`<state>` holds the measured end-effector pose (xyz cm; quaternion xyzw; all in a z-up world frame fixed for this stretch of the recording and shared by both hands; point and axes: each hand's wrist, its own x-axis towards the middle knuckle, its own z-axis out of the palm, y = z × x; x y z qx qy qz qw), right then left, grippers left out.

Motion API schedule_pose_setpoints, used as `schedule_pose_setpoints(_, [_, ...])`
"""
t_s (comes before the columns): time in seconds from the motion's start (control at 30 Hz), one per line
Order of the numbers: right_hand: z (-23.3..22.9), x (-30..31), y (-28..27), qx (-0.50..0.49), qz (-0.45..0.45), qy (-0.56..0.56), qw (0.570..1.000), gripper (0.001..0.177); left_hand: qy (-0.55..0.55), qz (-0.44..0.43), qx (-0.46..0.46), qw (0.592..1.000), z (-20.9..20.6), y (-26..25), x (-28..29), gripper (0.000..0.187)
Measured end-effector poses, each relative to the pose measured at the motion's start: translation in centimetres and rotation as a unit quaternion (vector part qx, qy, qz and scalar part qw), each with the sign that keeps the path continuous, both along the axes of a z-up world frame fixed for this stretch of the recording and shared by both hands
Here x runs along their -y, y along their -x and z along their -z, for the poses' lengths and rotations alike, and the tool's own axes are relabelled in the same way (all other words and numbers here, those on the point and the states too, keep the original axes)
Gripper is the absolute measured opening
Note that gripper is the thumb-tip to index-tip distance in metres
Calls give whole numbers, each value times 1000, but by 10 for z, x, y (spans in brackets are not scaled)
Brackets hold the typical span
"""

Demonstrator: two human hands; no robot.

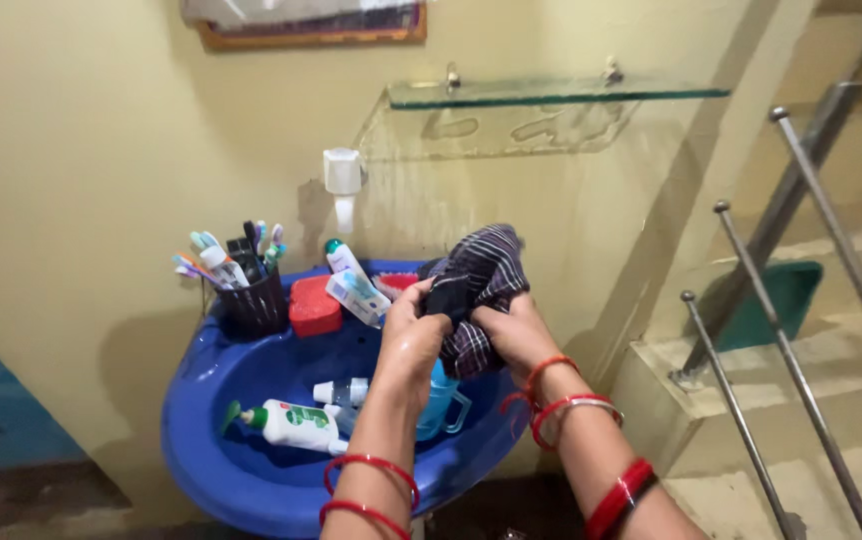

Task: The person fills a blue cup with water from a wall-mounted dispenser, pours water onto a glass shelf, and wipes the shelf with a dark cloth. The person repeatedly wets the cloth and continues wiping the shelf surface.

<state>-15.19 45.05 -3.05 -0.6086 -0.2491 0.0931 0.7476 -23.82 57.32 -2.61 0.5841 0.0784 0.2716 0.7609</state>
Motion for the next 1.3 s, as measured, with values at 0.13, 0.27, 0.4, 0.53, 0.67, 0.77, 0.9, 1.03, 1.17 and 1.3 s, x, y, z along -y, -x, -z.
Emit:
schedule_pose_setpoints(0.13, [31, -26, -68, 177, 183, 415, 874, 51, -61, -13, -120, 991, 27, -39, -37, 58])
schedule_pose_setpoints(0.27, [51, -51, -97, 222, 81, 459, 857, 61, -104, -114, -250, 956, 50, -55, -64, 53])
schedule_pose_setpoints(0.4, [72, -82, -105, 250, -85, 551, 792, 68, -215, -200, -415, 861, 71, -66, -79, 57])
schedule_pose_setpoints(0.53, [108, -109, -111, 331, -227, 637, 658, 52, -229, -166, -550, 786, 102, -73, -84, 57])
schedule_pose_setpoints(0.67, [149, -129, -128, 343, -310, 698, 547, 49, -239, -121, -592, 760, 135, -74, -87, 50])
schedule_pose_setpoints(0.77, [178, -124, -142, 345, -335, 703, 524, 49, -207, -45, -600, 771, 155, -77, -89, 44])
schedule_pose_setpoints(0.9, [209, -128, -138, 368, -346, 687, 523, 49, -286, -80, -577, 761, 170, -75, -97, 50])
schedule_pose_setpoints(1.03, [236, -138, -118, 391, -365, 670, 515, 48, -358, -81, -578, 729, 176, -72, -102, 47])
schedule_pose_setpoints(1.17, [248, -157, -118, 414, -369, 672, 490, 48, -407, -113, -580, 697, 171, -74, -105, 38])
schedule_pose_setpoints(1.3, [270, -169, -113, 426, -379, 679, 462, 48, -369, -103, -590, 711, 160, -67, -108, 47])
